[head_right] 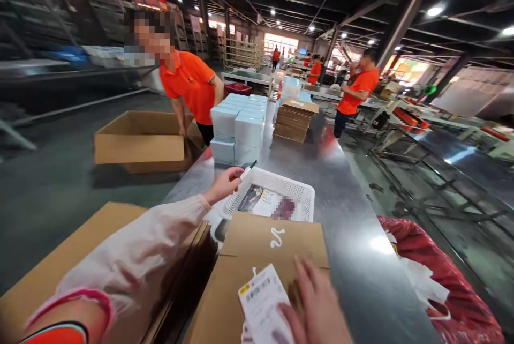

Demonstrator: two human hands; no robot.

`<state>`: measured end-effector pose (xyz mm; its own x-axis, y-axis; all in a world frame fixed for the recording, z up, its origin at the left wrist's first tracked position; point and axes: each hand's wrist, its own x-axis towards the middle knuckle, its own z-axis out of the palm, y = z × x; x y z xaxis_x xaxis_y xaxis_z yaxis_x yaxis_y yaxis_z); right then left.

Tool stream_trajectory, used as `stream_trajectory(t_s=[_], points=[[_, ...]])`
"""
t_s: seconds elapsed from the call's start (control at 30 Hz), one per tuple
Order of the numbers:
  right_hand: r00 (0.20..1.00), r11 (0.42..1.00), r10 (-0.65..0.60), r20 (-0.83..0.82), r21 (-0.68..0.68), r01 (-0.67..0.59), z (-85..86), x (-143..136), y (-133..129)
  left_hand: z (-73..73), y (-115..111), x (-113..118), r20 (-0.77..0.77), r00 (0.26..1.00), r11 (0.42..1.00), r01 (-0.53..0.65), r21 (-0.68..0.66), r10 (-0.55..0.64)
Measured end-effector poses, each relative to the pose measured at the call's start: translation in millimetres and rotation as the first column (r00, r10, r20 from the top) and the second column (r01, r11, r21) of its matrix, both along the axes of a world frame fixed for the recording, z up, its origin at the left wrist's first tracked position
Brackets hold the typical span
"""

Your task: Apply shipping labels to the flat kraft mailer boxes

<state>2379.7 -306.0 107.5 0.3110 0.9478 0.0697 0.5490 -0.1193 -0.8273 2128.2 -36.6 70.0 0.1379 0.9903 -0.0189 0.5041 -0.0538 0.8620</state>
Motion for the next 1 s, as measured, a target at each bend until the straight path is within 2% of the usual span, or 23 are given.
stream_trajectory(t_s=[0.07,0.1,0.17,0.23,0.27,0.3,0.33,0.4,0.43,0.47,0.5,0.53,0.57,0.6,0.67,0.8,0.93,1.0], points=[[0.966,0.973,0.107,0.235,0.177,-0.15,15.1,0.2,17.2,38.1,-52.9,-12.7,0.206,0.978,1.0,0.028,0.004,-0.028],[0.923,0.932,0.157,0.35,0.255,-0.256,21.7,-4.0,23.7,54.7,-83.5,-14.1,0.315,0.946,0.997,0.076,-0.003,-0.071],[0.811,0.817,0.242,0.532,0.339,-0.466,32.1,-16.9,33.4,80.3,-145.3,-7.3,0.471,0.865,0.977,0.212,-0.03,-0.174],[0.701,0.708,0.26,0.664,0.362,-0.606,38.9,-28.1,41.0,92.8,-198.1,7.0,0.552,0.786,0.929,0.366,-0.051,-0.279],[0.672,0.694,0.24,0.701,0.36,-0.624,41.2,-30.4,44.8,93.5,-218.7,14.5,0.567,0.76,0.911,0.41,-0.04,-0.318],[0.679,0.712,0.222,0.7,0.36,-0.603,43.0,-30.0,48.8,90.3,-234.9,21.2,0.548,0.764,0.912,0.411,-0.007,-0.34],[0.72,0.751,0.239,0.651,0.346,-0.562,44.2,-27.1,52.8,83.7,-246.9,26.7,0.482,0.801,0.925,0.376,0.056,-0.355],[0.854,0.853,0.358,0.377,0.24,-0.463,44.1,-16.9,59.6,62.4,-260.8,34.8,0.226,0.915,0.923,0.271,0.272,-0.335],[0.898,0.89,0.41,0.159,0.147,-0.432,42.5,-11.6,61.7,49.2,-264.3,38.1,0.063,0.952,0.889,0.254,0.38,-0.299],[0.899,0.903,0.43,-0.076,0.049,-0.428,39.6,-7.3,62.6,35.5,-266.6,41.4,-0.094,0.961,0.849,0.274,0.452,-0.261],[0.863,0.894,0.413,-0.291,-0.049,-0.445,35.5,-4.6,62.3,22.3,-268.4,44.9,-0.227,0.947,0.82,0.313,0.48,-0.229],[0.825,0.884,0.345,-0.448,-0.14,-0.446,30.1,-3.6,61.1,10.4,-269.9,48.6,-0.332,0.922,0.809,0.347,0.475,-0.201],[0.801,0.877,0.265,-0.537,-0.211,-0.432,23.7,-3.9,59.3,0.3,-271.4,52.3,-0.412,0.895,0.812,0.365,0.455,-0.172],[0.795,0.877,0.207,-0.57,-0.252,-0.409,16.8,-5.2,57.2,-7.5,-273.0,55.9,-0.474,0.869,0.819,0.372,0.436,-0.143],[0.832,0.899,0.172,-0.528,-0.262,-0.352,2.5,-8.4,53.7,-16.4,-276.0,61.4,-0.546,0.832,0.827,0.373,0.421,-0.098],[0.909,0.954,0.183,-0.375,-0.155,-0.256,-18.1,-8.6,52.4,-17.5,-279.8,64.4,-0.575,0.815,0.83,0.371,0.417,-0.076],[0.929,0.964,0.155,-0.336,-0.152,-0.216,-24.0,-5.6,53.9,-17.8,-281.1,64.6,-0.562,0.826,0.827,0.343,0.446,-0.04],[0.953,0.962,0.166,-0.252,-0.17,-0.213,-22.6,-6.5,53.7,-19.1,-281.6,65.5,-0.559,0.829,0.817,0.332,0.472,-0.014]])
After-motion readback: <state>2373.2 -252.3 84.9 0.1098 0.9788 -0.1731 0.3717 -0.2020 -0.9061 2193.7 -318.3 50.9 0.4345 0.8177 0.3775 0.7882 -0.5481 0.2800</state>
